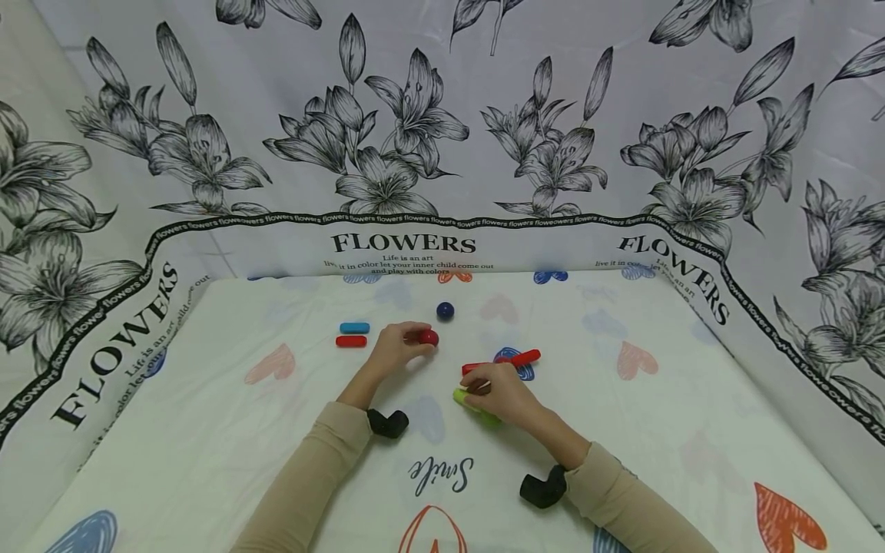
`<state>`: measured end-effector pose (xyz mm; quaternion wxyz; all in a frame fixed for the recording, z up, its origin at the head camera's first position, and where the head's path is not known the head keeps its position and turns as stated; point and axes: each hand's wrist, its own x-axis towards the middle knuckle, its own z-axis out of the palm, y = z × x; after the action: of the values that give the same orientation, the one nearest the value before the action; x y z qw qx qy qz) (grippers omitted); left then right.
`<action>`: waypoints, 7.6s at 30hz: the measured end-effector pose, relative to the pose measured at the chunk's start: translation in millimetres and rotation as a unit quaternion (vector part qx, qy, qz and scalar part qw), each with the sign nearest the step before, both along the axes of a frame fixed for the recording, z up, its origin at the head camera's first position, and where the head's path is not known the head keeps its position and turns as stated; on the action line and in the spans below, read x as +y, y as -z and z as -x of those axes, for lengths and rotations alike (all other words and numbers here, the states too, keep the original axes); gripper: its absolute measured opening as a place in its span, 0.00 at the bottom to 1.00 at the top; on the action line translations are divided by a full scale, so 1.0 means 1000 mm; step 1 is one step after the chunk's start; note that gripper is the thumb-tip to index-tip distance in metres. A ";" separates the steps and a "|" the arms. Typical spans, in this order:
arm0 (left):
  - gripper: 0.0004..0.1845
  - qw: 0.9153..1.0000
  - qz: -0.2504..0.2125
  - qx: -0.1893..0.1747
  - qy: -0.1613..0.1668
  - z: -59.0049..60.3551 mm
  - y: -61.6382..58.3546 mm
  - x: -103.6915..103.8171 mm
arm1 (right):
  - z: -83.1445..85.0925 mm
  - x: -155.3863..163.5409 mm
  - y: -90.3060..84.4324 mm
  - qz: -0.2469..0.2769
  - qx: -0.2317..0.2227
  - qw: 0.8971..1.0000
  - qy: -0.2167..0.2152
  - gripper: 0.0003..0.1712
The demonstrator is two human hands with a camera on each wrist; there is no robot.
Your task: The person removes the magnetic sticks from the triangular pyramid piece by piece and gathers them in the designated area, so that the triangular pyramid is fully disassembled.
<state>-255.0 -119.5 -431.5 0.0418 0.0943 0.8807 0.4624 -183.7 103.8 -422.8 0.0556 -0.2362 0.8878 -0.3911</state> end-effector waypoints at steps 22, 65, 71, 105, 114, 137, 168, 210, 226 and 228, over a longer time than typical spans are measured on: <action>0.26 0.994 -0.053 -0.030 -0.092 0.031 0.009 0.000 | -0.003 0.017 -0.001 0.031 0.026 0.999 0.005 0.11; 0.25 0.981 -0.082 -0.043 -0.171 0.058 0.013 0.018 | 0.004 0.040 -0.007 0.040 0.030 0.999 0.013 0.10; 0.26 0.983 -0.072 -0.039 -0.164 0.058 0.013 0.019 | 0.006 0.045 -0.008 0.033 0.034 0.999 0.027 0.10; 0.21 0.995 -0.045 0.047 -0.079 -0.001 -0.014 0.007 | 0.001 0.057 -0.010 0.041 0.012 0.999 0.026 0.10; 0.17 0.998 -0.025 0.052 -0.033 -0.029 -0.019 0.012 | -0.005 0.057 -0.008 0.028 0.019 0.999 -0.029 0.11; 0.12 0.982 0.030 0.019 0.188 -0.063 -0.009 0.034 | -0.013 0.058 -0.001 -0.057 0.159 0.975 -0.147 0.16; 0.10 0.966 0.102 0.042 0.236 -0.060 0.000 0.052 | -0.009 0.055 0.005 -0.111 0.172 0.964 -0.169 0.19; 0.10 0.959 0.095 0.001 0.268 -0.067 -0.003 0.035 | -0.012 0.045 -0.001 -0.085 0.119 0.970 -0.196 0.18; 0.10 0.961 0.107 0.008 0.257 -0.071 -0.006 0.019 | -0.014 0.042 -0.003 -0.115 0.085 0.971 -0.193 0.18; 0.10 0.966 0.110 0.012 0.235 -0.070 -0.006 0.011 | -0.015 0.043 -0.004 -0.122 0.084 0.971 -0.187 0.18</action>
<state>-185.1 -108.3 -425.4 0.1490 0.2988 0.8795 0.3390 -168.7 146.8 -418.4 0.0809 -0.4217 0.8703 -0.2413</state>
